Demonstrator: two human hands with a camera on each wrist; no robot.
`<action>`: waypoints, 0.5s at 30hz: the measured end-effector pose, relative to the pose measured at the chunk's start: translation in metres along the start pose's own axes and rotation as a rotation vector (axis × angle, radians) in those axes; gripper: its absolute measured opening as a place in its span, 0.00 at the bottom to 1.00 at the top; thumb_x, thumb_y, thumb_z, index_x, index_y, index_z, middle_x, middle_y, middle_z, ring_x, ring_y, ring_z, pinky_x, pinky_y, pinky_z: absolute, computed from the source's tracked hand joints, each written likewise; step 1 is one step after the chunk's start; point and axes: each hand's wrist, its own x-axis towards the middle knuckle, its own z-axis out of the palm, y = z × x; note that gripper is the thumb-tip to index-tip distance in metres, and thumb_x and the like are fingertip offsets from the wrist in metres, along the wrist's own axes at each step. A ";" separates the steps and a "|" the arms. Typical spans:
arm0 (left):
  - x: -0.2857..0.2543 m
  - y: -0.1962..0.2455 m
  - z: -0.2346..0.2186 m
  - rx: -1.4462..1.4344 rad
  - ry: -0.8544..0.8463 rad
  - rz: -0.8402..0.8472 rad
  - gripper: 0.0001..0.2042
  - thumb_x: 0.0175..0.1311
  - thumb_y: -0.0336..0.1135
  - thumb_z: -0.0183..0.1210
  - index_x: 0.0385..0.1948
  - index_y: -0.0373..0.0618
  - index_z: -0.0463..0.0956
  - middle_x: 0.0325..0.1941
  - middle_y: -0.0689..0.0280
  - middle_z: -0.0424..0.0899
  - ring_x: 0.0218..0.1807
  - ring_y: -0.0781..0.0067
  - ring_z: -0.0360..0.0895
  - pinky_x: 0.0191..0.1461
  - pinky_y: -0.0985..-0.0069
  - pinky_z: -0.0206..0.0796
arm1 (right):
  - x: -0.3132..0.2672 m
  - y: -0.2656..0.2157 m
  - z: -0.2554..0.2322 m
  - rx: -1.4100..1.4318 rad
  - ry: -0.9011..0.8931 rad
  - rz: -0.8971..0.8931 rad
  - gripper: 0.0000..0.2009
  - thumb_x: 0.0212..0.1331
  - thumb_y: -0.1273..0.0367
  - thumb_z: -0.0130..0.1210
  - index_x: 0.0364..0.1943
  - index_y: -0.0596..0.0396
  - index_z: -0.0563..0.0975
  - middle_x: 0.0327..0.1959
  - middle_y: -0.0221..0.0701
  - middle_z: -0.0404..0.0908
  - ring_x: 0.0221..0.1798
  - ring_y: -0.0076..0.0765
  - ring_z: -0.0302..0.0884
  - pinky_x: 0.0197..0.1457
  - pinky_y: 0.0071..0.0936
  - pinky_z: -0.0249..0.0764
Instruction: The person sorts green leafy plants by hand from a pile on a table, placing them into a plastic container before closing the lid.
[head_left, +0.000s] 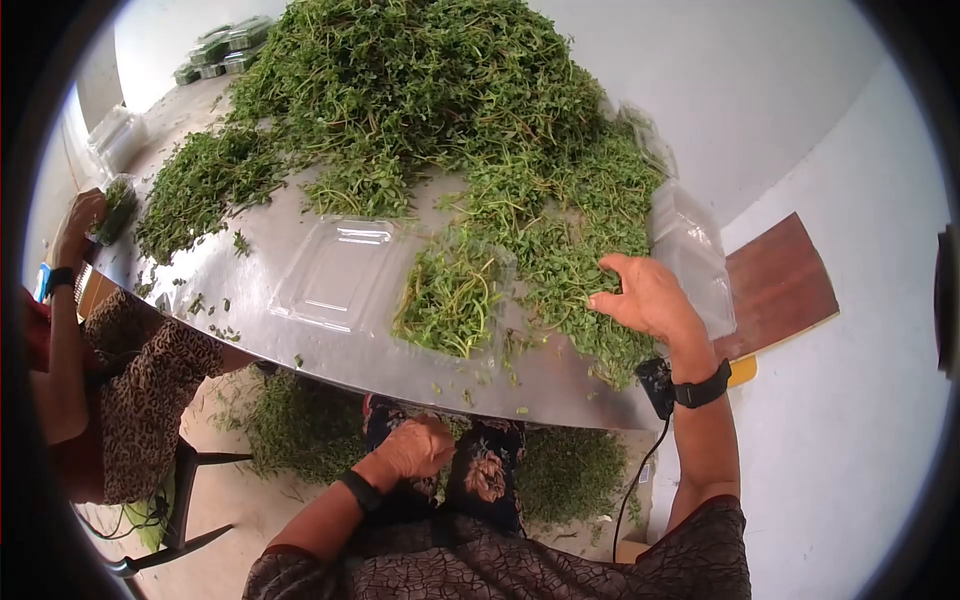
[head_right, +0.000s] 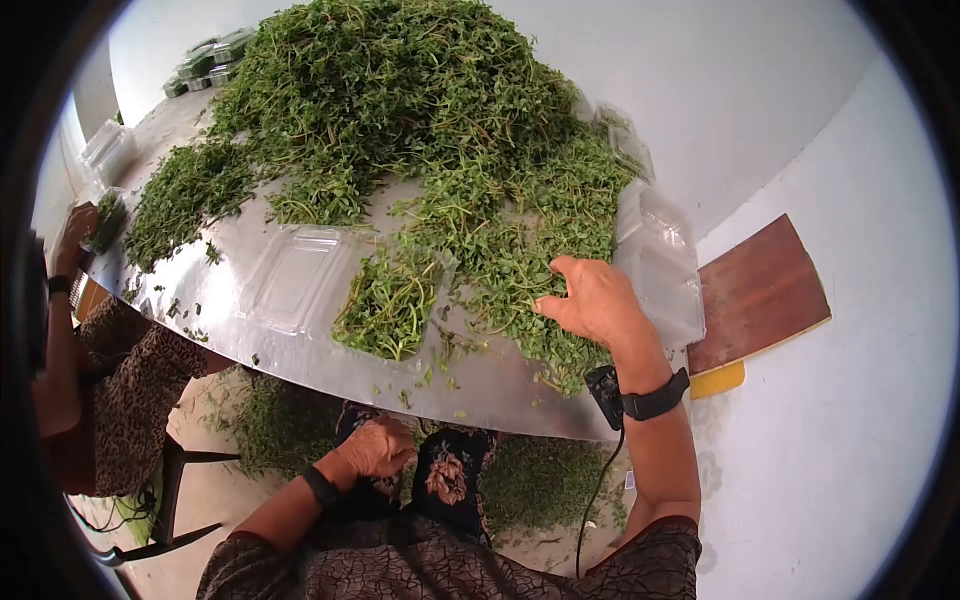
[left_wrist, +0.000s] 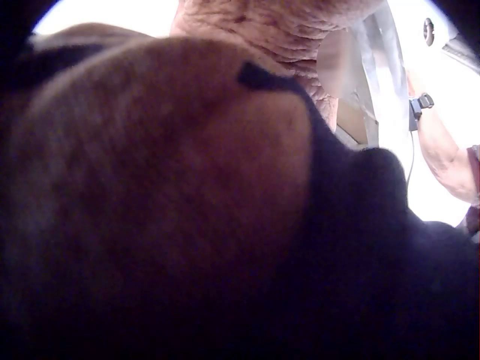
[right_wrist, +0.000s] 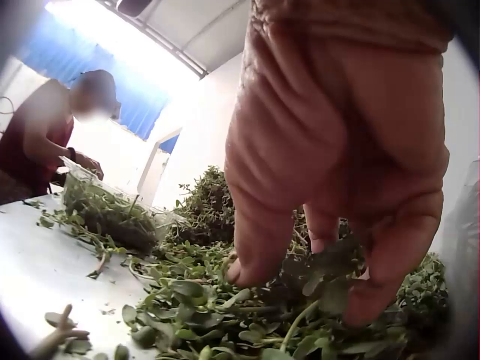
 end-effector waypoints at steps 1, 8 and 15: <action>-0.001 -0.001 0.002 0.016 0.009 0.018 0.07 0.49 0.35 0.58 0.19 0.44 0.74 0.25 0.59 0.78 0.34 0.53 0.77 0.42 0.61 0.70 | -0.003 -0.007 -0.001 0.010 -0.012 0.055 0.25 0.45 0.63 0.66 0.49 0.59 0.77 0.23 0.42 0.78 0.30 0.43 0.78 0.37 0.36 0.72; 0.001 0.004 -0.002 0.042 -0.004 0.003 0.06 0.50 0.35 0.58 0.20 0.44 0.75 0.26 0.58 0.78 0.35 0.53 0.77 0.43 0.61 0.70 | 0.000 -0.002 0.025 -0.071 0.104 -0.173 0.21 0.45 0.66 0.63 0.46 0.61 0.78 0.23 0.45 0.77 0.29 0.45 0.78 0.34 0.36 0.72; 0.002 0.002 -0.003 0.053 -0.049 -0.002 0.06 0.51 0.35 0.57 0.20 0.43 0.75 0.26 0.58 0.78 0.35 0.53 0.77 0.43 0.61 0.70 | 0.004 0.007 0.007 0.228 0.323 -0.158 0.10 0.48 0.74 0.58 0.36 0.64 0.80 0.26 0.46 0.80 0.24 0.43 0.77 0.30 0.34 0.71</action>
